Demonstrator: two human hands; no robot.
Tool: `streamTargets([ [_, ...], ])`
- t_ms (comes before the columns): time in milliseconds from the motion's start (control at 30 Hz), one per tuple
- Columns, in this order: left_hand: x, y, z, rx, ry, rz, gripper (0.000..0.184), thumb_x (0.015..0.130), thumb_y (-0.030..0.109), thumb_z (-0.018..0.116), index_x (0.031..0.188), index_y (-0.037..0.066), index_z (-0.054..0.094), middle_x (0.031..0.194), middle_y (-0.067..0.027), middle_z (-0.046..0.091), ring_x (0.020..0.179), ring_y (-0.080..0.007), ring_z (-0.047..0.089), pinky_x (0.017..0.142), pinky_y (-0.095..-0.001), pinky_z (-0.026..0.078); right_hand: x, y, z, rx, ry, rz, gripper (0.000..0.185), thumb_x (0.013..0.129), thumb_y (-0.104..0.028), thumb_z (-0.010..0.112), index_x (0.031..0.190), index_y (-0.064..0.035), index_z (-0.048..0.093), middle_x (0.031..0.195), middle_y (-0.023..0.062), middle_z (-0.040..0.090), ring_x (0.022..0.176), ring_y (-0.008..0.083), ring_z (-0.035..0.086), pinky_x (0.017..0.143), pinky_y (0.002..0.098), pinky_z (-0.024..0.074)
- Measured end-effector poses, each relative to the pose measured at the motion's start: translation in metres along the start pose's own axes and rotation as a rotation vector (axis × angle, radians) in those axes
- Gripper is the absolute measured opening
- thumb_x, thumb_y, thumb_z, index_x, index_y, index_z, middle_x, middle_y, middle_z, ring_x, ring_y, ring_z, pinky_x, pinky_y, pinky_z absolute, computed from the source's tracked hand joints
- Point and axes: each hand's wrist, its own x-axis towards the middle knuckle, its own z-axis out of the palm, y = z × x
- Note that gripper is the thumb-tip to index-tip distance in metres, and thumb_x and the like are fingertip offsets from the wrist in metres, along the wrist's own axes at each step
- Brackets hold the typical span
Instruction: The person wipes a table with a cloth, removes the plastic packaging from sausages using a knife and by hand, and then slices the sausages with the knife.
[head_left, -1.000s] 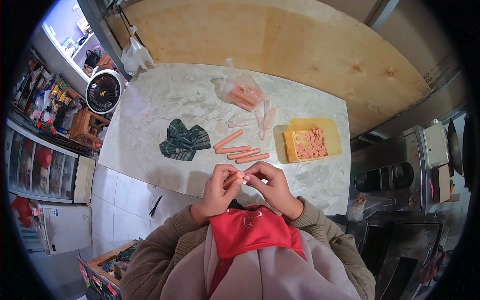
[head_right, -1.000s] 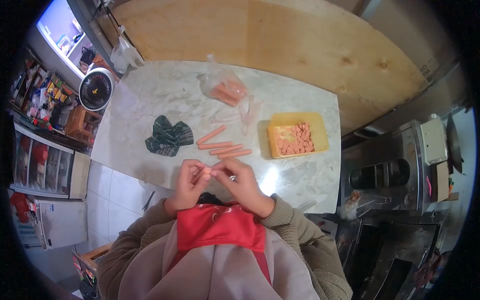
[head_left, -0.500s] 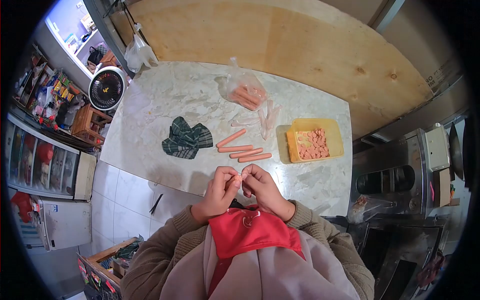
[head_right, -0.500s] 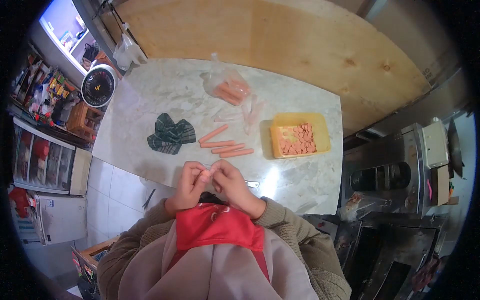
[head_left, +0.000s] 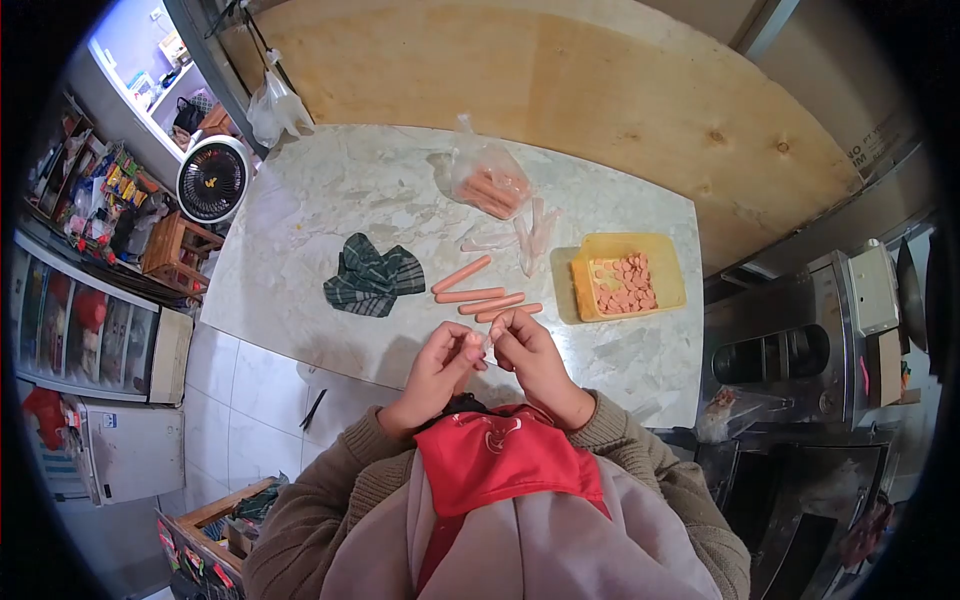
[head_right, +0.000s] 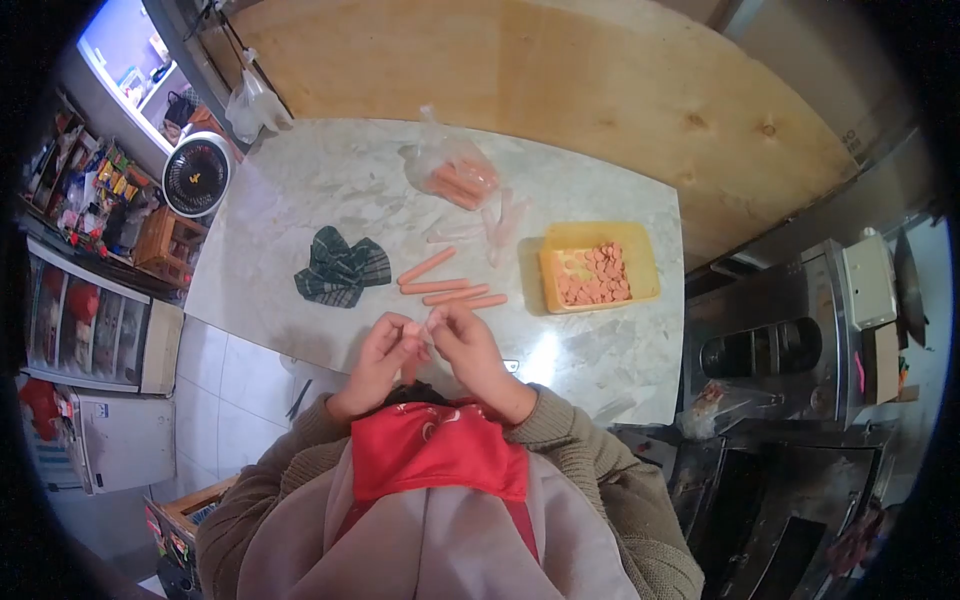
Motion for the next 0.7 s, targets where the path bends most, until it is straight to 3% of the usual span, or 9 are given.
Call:
streamTargets([
  [133,-0.004,0.013,0.001,0.004,0.045,-0.112,0.024,0.092,0.026,0.04,0.11,0.011,0.037,0.065,-0.0031,0.044,0.05,-0.0082,0.04,0.044,-0.0186,0.031,0.002,0.006,-0.001,0.053,0.064,0.103,0.005,0.086,-0.011,0.047,0.084,-0.007,0.046,0.064,-0.0033,0.043,0.051,0.0039,0.036,0.046,0.0183,0.0287],
  [233,-0.009,0.019,0.004,-0.554,0.006,-0.167,0.022,0.093,0.024,0.04,0.105,0.006,0.042,0.064,-0.0012,0.042,0.053,-0.0062,0.039,0.049,-0.0187,0.035,0.004,0.012,-0.001,0.157,0.068,0.23,0.003,0.085,-0.009,0.047,0.083,-0.0074,0.045,0.061,-0.0034,0.041,0.049,0.0042,0.034,0.045,0.0193,0.0275],
  [400,0.001,0.02,-0.005,-0.613,0.142,-0.241,0.023,0.093,0.028,0.038,0.095,0.007,0.046,0.061,-0.0004,0.038,0.054,-0.0069,0.037,0.049,-0.0202,0.034,-0.004,0.017,0.006,0.09,-0.039,0.249,0.002,0.084,-0.006,0.045,0.083,-0.0064,0.045,0.066,-0.0028,0.043,0.055,0.0048,0.039,0.049,0.0193,0.0318],
  [500,0.007,0.011,-0.005,-0.565,0.32,-0.322,0.026,0.091,0.033,0.041,0.084,0.009,0.046,0.061,0.0004,0.04,0.056,-0.0096,0.041,0.054,-0.0209,0.037,-0.004,0.024,0.013,-0.096,-0.107,0.009,0.003,0.083,-0.002,0.044,0.082,-0.0048,0.043,0.073,-0.0017,0.043,0.064,0.0052,0.04,0.057,0.0186,0.0346],
  [633,0.021,0.005,0.002,-0.777,0.531,-0.349,0.028,0.091,0.035,0.041,0.076,0.011,0.044,0.064,0.0021,0.041,0.059,-0.0106,0.044,0.065,-0.0238,0.039,-0.004,0.036,0.009,-0.241,-0.184,-0.013,0.005,0.082,0.001,0.042,0.082,-0.0037,0.041,0.079,-0.0007,0.042,0.071,0.0054,0.039,0.063,0.0176,0.0345],
  [700,0.023,0.006,-0.002,-0.876,0.486,-0.367,0.028,0.091,0.035,0.04,0.076,0.012,0.043,0.065,0.0024,0.041,0.06,-0.0098,0.044,0.067,-0.0247,0.039,-0.005,0.036,0.007,-0.249,-0.208,-0.026,0.006,0.082,0.002,0.042,0.082,-0.0038,0.041,0.079,-0.0008,0.041,0.07,0.0054,0.038,0.063,0.0178,0.0341],
])
